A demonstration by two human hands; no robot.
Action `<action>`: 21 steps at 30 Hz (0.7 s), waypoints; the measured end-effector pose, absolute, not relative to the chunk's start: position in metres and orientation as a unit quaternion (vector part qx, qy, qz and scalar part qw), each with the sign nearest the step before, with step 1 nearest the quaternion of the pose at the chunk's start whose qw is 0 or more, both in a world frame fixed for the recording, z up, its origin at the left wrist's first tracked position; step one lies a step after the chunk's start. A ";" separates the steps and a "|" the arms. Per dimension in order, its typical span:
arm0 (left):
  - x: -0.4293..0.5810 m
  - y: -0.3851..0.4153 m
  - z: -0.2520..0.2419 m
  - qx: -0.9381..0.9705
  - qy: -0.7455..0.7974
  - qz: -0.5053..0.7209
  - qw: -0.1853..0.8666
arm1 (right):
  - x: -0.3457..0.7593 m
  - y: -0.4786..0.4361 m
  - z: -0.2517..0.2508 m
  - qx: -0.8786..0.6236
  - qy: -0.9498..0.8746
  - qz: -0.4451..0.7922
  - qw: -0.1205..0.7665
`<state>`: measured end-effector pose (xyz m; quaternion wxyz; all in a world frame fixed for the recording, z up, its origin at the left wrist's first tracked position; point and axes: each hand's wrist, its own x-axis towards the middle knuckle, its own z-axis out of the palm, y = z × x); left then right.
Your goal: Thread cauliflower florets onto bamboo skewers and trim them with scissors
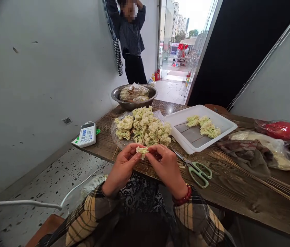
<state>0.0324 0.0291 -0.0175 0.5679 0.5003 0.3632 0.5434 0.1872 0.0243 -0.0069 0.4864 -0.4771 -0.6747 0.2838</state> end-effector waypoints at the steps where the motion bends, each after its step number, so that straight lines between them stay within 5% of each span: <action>1: 0.032 0.029 -0.018 0.490 0.362 0.543 0.578 | 0.187 0.026 -0.008 -0.477 -0.658 0.311 0.493; 8: 0.035 0.033 -0.019 0.400 0.358 0.549 0.641 | 0.196 0.027 -0.016 -0.479 -0.633 0.374 0.479; 15: 0.045 0.037 -0.026 0.477 0.381 0.544 0.576 | 0.189 0.028 -0.017 -0.459 -0.743 0.204 0.443; 21: 0.030 0.058 -0.031 0.546 0.437 0.571 0.430 | 0.207 0.028 -0.022 -0.503 -0.648 0.317 0.476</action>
